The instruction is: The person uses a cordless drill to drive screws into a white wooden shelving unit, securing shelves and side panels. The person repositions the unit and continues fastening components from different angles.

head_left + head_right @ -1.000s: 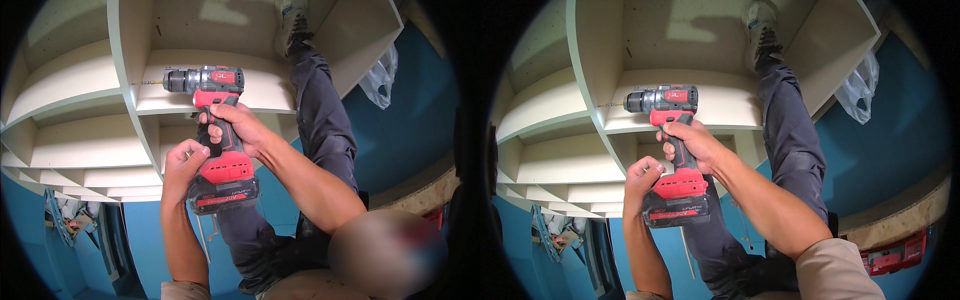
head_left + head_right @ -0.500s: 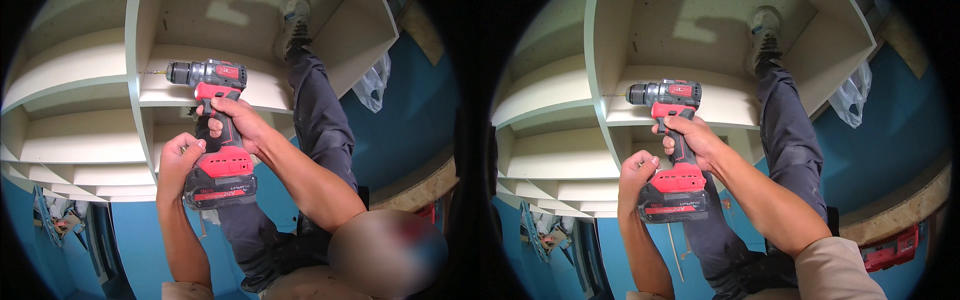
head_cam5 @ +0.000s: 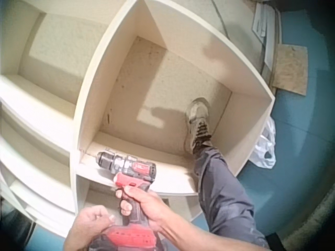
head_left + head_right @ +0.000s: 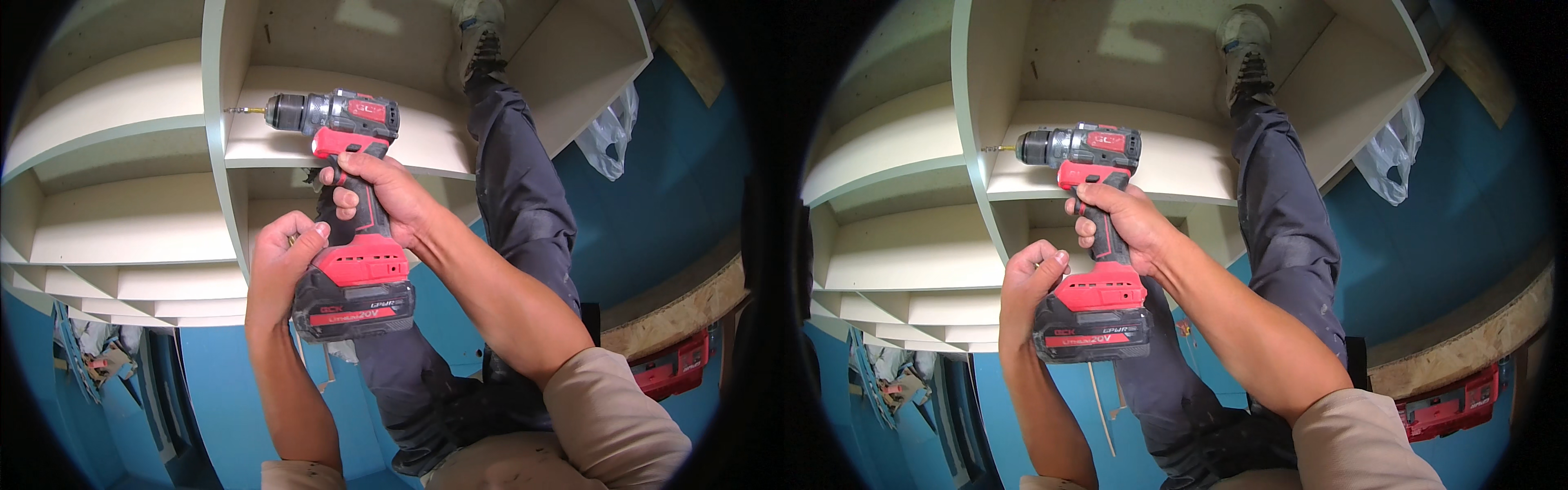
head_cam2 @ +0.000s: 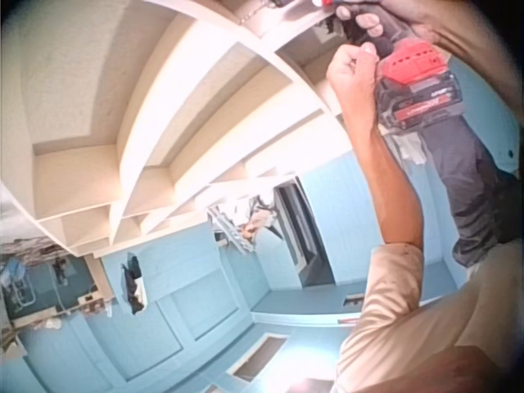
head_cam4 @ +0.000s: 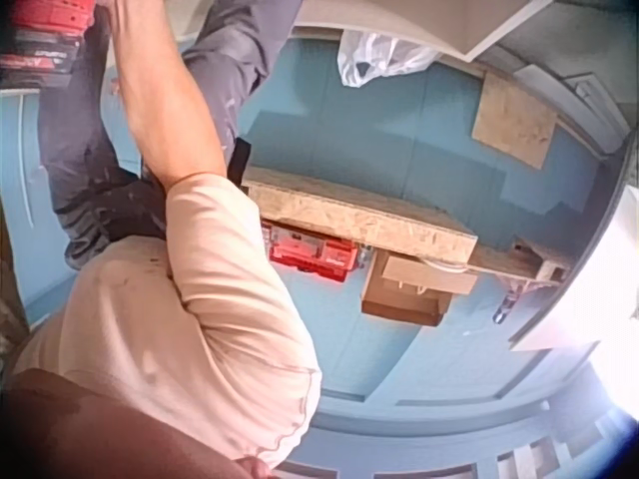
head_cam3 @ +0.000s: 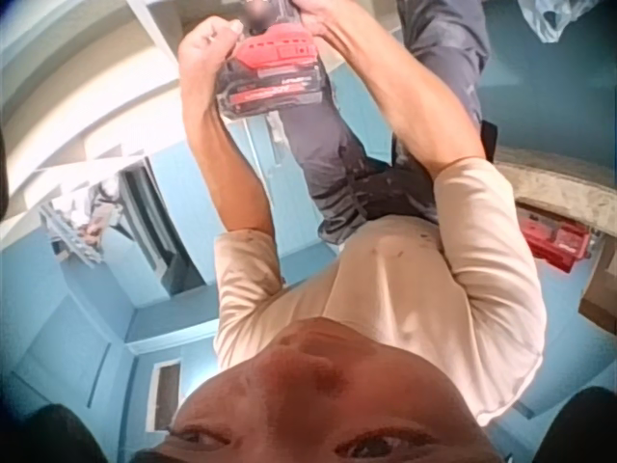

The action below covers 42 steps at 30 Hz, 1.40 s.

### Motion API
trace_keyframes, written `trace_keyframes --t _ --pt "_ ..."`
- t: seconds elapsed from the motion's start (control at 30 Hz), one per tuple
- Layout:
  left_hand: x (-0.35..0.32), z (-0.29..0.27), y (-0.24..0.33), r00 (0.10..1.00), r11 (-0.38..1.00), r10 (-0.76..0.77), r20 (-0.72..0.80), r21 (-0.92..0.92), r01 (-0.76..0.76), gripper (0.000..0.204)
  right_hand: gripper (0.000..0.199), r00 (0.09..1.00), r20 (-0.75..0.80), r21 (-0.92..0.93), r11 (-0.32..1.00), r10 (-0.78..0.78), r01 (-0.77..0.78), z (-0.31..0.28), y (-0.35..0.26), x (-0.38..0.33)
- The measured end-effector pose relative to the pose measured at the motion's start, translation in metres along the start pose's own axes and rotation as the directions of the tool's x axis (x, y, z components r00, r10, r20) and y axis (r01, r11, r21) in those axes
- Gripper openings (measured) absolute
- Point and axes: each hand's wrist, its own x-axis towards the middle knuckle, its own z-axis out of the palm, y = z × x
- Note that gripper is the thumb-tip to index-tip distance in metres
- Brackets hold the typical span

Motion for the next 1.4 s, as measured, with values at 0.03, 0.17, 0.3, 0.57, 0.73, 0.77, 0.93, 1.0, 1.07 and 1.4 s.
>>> trace_keyframes --t 0.03,0.17,0.3,0.57,0.73,0.77,0.93,1.0,1.07,1.4 --pt "0.002 -0.001 -0.003 1.000 1.000 0.015 0.002 0.014 -0.015 0.022 0.027 1.000 0.010 -0.002 1.000 -0.009 0.009 0.000 0.001 0.000" --pt "0.002 -0.001 0.000 1.000 1.000 0.024 -0.014 0.007 -0.024 0.023 0.028 1.000 -0.020 -0.079 0.997 -0.024 0.023 0.007 -0.003 -0.001" --pt "0.002 -0.004 -0.002 1.000 1.000 0.022 -0.005 -0.008 -0.022 0.022 0.021 0.998 -0.064 -0.050 0.999 -0.013 0.009 0.010 -0.001 0.001" --pt "0.007 -0.008 -0.003 0.999 0.999 0.046 0.004 0.025 -0.046 0.022 0.027 0.999 -0.006 -0.092 0.994 -0.052 0.051 0.010 -0.001 0.004" --pt "0.002 -0.010 0.002 0.999 0.998 0.027 0.022 0.054 -0.029 0.022 0.023 0.999 -0.034 -0.035 0.999 -0.015 0.013 0.006 0.006 0.007" --pt "0.003 -0.011 0.003 0.999 0.998 0.024 0.024 0.056 -0.025 0.021 0.024 0.999 -0.036 -0.035 0.999 -0.016 0.014 0.005 0.005 0.008" --pt "0.011 -0.015 0.001 0.995 0.990 0.103 0.012 0.096 -0.104 0.017 0.027 1.000 -0.022 -0.055 0.998 -0.004 0.003 0.017 -0.005 0.006" --pt "0.016 -0.028 0.001 0.983 0.985 0.168 0.078 -0.059 -0.163 0.012 0.028 0.998 -0.014 0.004 0.998 0.063 -0.063 0.016 -0.003 0.005" --pt "0.026 -0.026 0.006 0.950 0.894 0.306 -0.064 -0.325 -0.309 0.017 0.029 0.992 0.016 0.042 0.992 0.123 -0.123 0.012 -0.006 0.005" --pt "0.040 -0.058 0.015 0.836 0.682 0.484 -0.259 -0.487 -0.546 0.024 0.034 1.000 0.026 -0.077 0.997 -0.012 0.014 0.024 -0.023 -0.042"
